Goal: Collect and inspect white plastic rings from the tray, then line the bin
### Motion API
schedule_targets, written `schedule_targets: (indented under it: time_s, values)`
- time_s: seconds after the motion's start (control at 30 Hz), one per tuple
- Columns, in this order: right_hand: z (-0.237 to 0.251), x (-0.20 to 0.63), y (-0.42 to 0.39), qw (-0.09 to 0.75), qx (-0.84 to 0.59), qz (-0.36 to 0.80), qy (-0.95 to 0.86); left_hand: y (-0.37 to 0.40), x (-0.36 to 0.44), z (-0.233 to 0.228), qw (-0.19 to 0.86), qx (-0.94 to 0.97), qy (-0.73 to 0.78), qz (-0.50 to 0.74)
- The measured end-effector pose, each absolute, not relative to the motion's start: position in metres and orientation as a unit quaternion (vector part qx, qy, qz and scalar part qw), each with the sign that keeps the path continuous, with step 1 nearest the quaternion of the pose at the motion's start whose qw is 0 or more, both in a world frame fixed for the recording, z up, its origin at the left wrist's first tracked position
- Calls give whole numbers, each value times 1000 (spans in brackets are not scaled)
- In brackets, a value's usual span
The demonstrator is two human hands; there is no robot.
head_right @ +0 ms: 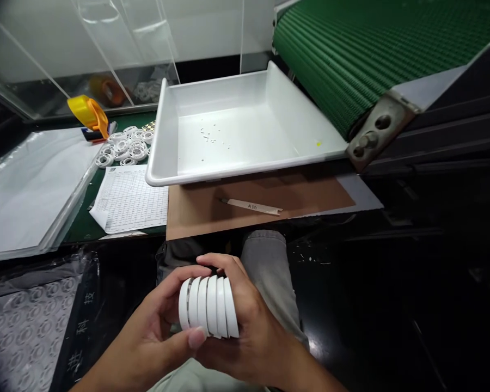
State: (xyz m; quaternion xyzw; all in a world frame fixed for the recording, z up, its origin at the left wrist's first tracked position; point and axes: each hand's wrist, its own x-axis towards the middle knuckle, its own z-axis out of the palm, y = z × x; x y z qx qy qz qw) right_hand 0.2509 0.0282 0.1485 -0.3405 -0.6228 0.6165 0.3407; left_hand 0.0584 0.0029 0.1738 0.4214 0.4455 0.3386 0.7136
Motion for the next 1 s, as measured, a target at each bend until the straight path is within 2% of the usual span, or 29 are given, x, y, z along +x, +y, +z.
schedule_targets:
  time_s: [0.17,0.33,0.57,0.77,0.87,1.0]
  values:
    - [141,256,25,388,-297,627,-607,4,61,179,744,399,405,352]
    - [141,260,28,391,-317,494,-709,7,72,179,729,394,412,378]
    - [139,267,26,405,-332,496,-693,12,85,184,703,421,485,306]
    - [135,269,23,427,-327,398,-743,11,84,184,702,445,419,367]
    - [135,268,20,428,-322,456,-711,9,87,184,666,466,453,365]
    - [135,267,19,412,-334,505,-681,6,90,185,675,437,482,348]
